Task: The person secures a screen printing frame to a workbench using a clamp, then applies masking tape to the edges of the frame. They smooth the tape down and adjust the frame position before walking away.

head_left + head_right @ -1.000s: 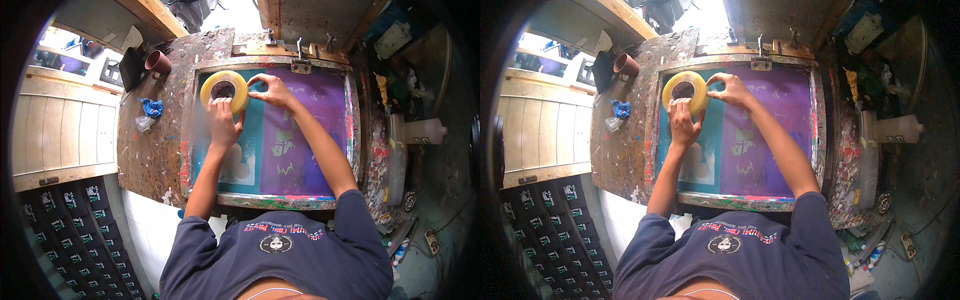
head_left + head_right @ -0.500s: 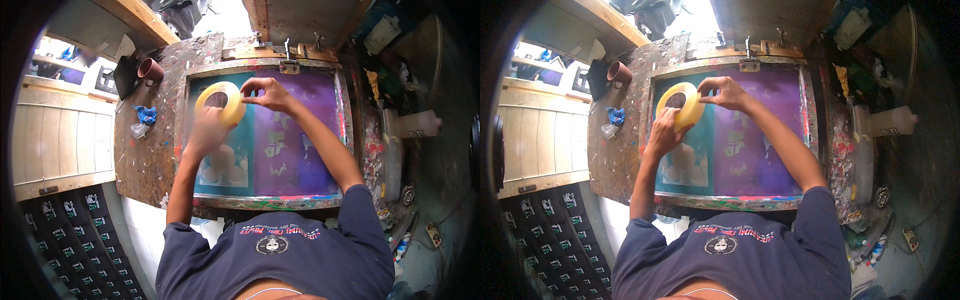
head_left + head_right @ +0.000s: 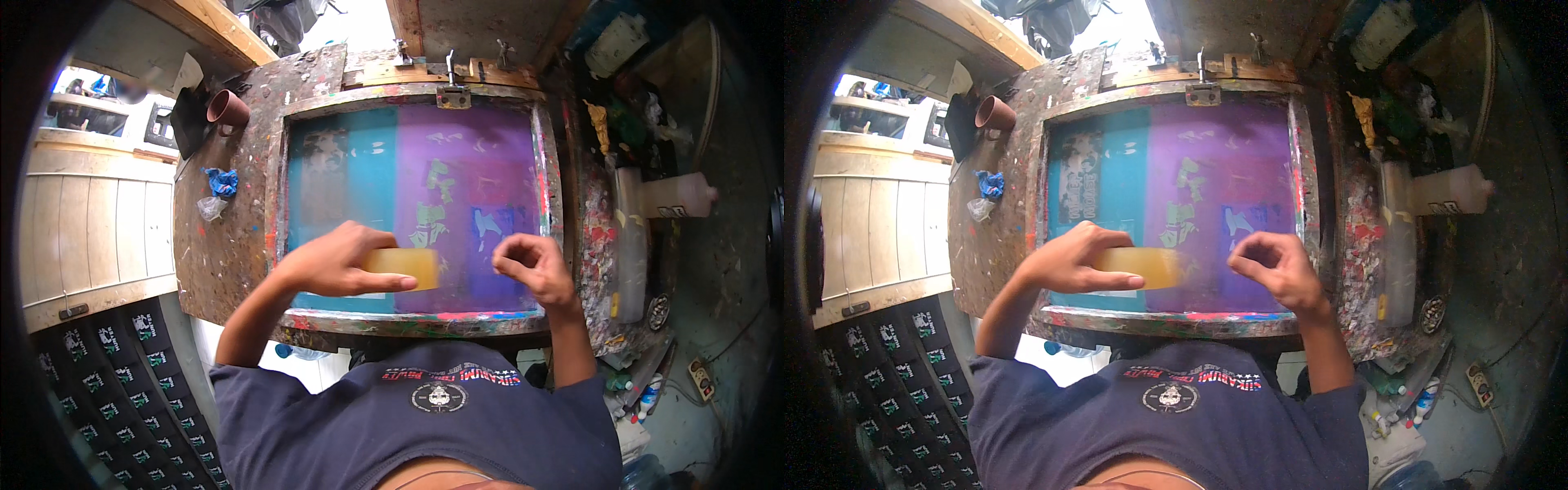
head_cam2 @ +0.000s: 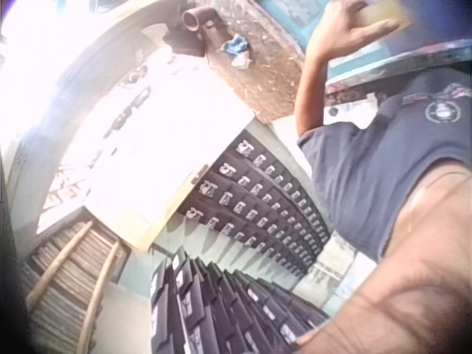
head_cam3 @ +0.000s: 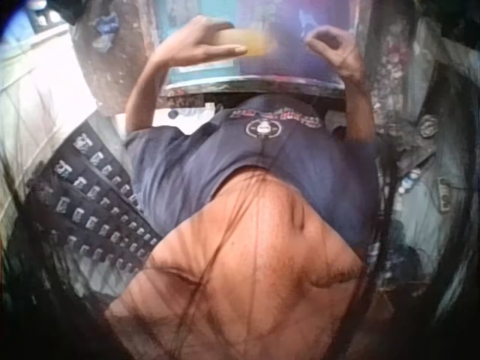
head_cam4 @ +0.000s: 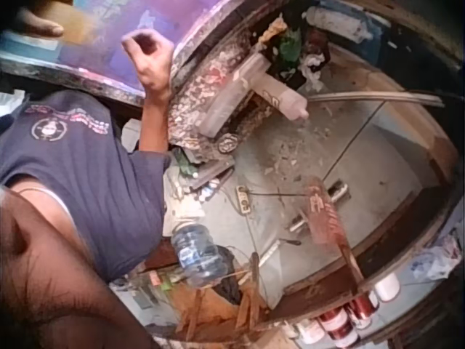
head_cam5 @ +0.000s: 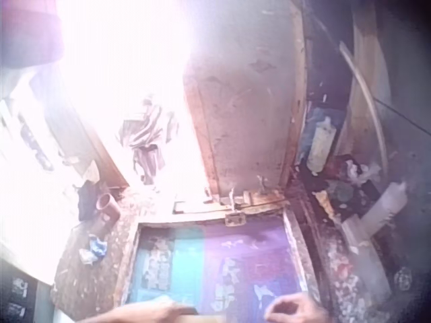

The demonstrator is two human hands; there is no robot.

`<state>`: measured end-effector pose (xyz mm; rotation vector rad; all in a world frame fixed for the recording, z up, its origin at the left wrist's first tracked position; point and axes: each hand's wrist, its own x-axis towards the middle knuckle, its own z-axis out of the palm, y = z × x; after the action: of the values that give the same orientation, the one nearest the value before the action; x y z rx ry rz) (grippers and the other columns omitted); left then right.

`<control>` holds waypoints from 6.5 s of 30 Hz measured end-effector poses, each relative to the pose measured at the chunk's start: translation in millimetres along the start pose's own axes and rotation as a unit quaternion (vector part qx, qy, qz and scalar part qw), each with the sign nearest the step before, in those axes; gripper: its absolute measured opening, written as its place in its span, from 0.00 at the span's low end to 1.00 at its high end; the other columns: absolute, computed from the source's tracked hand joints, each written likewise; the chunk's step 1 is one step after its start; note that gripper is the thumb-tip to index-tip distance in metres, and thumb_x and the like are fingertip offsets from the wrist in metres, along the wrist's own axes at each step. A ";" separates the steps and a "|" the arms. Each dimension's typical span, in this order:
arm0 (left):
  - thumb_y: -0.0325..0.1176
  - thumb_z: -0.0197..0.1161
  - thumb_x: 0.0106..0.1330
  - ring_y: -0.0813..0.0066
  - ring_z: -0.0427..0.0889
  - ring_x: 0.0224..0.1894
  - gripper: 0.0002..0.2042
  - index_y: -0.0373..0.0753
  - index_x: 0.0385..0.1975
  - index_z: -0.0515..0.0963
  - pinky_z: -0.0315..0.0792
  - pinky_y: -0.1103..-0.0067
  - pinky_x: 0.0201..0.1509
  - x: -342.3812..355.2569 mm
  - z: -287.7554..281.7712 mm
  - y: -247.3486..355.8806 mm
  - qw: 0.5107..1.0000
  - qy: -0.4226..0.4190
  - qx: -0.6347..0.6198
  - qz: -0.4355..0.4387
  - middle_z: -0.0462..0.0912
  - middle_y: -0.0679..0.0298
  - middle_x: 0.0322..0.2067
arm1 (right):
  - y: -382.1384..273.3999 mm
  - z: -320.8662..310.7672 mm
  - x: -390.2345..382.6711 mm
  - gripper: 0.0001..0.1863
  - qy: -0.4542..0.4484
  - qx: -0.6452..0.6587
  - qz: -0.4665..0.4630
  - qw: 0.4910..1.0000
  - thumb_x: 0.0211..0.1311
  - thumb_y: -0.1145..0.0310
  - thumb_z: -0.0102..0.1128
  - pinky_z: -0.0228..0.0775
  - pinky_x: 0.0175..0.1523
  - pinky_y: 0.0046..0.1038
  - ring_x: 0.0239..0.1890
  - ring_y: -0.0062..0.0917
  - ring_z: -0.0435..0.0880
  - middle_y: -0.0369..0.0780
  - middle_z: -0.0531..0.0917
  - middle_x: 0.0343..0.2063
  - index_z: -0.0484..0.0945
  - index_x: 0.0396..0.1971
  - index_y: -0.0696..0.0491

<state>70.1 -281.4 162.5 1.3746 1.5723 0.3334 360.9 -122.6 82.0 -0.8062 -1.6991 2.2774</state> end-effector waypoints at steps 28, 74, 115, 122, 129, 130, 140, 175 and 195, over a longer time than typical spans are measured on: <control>0.69 0.68 0.56 0.63 0.89 0.30 0.38 0.29 0.35 0.84 0.84 0.74 0.35 -198.8 -0.9 143.4 0.773 0.296 0.503 0.248 0.88 0.55 0.30 | -61.2 -43.4 -152.9 0.19 0.187 -0.077 -0.571 0.795 0.43 0.77 0.75 0.60 0.26 0.25 0.22 0.15 0.77 0.31 0.71 0.26 0.69 0.21 0.46; 0.44 0.48 0.75 0.53 0.43 0.81 0.35 0.28 0.75 0.50 0.33 0.58 0.82 264.3 167.3 -1.8 0.937 0.280 0.118 0.171 0.49 0.43 0.76 | -59.8 -90.7 -144.8 0.11 0.433 -0.314 -0.283 0.796 0.60 0.90 0.62 0.73 0.44 0.21 0.36 0.18 0.76 0.39 0.75 0.40 0.74 0.39 0.61; 0.46 0.80 0.55 0.75 0.85 0.45 0.25 0.39 0.48 0.82 0.78 0.75 0.48 176.1 14.0 -37.9 0.883 0.379 -0.024 0.277 0.88 0.64 0.39 | -81.1 -73.1 87.2 0.12 0.101 -0.410 -0.101 0.901 0.61 0.65 0.72 0.79 0.41 0.31 0.37 0.25 0.87 0.39 0.84 0.38 0.81 0.37 0.55; 0.33 0.75 0.61 0.72 0.87 0.44 0.21 0.34 0.52 0.80 0.81 0.74 0.51 193.8 -1.1 2.4 0.949 0.085 -0.141 0.269 0.89 0.59 0.41 | -160.3 -33.3 73.3 0.13 0.047 -0.608 -0.188 0.770 0.60 0.64 0.71 0.71 0.48 0.29 0.41 0.26 0.81 0.37 0.81 0.33 0.78 0.37 0.57; 0.31 0.73 0.64 0.66 0.90 0.42 0.17 0.30 0.48 0.79 0.85 0.75 0.43 167.8 -4.1 -56.7 0.917 0.132 -0.344 0.150 0.87 0.57 0.38 | -108.0 -87.5 94.3 0.10 0.059 -0.402 -0.076 0.910 0.61 0.68 0.72 0.70 0.46 0.24 0.36 0.14 0.77 0.29 0.80 0.29 0.78 0.36 0.52; 0.31 0.73 0.65 0.66 0.90 0.41 0.15 0.31 0.45 0.79 0.85 0.74 0.42 168.1 -1.6 -63.7 0.914 0.152 -0.352 0.135 0.87 0.56 0.39 | -92.7 -95.7 97.7 0.11 0.057 -0.371 -0.057 0.925 0.61 0.69 0.72 0.70 0.46 0.23 0.35 0.14 0.78 0.29 0.80 0.29 0.78 0.38 0.52; 0.43 0.77 0.60 0.79 0.84 0.31 0.15 0.38 0.35 0.87 0.75 0.81 0.36 191.9 25.5 -92.8 0.934 0.293 -0.206 0.011 0.89 0.64 0.29 | -15.2 -127.8 123.0 0.13 0.132 -0.366 -0.082 0.918 0.53 0.75 0.75 0.75 0.40 0.23 0.32 0.14 0.83 0.31 0.84 0.30 0.80 0.36 0.55; 0.39 0.74 0.59 0.52 0.86 0.43 0.22 0.34 0.45 0.72 0.78 0.64 0.48 203.6 36.8 -75.2 0.910 0.403 0.092 -0.007 0.87 0.52 0.34 | -9.8 -88.4 139.6 0.10 0.154 -0.790 -0.170 0.569 0.49 0.78 0.67 0.76 0.49 0.39 0.45 0.38 0.83 0.42 0.85 0.32 0.83 0.34 0.54; 0.46 0.43 0.78 0.58 0.52 0.79 0.29 0.35 0.73 0.60 0.42 0.56 0.81 217.9 107.4 -80.8 0.880 0.384 0.270 0.072 0.59 0.54 0.75 | 54.8 -54.3 120.8 0.32 0.220 -0.798 -0.089 0.555 0.72 0.59 0.44 0.26 0.81 0.53 0.80 0.39 0.47 0.52 0.70 0.68 0.69 0.63 0.72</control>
<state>133.7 -158.8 -53.1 1.9378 2.3403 0.6167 297.7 -40.5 -17.1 -1.0592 -2.8786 -0.3058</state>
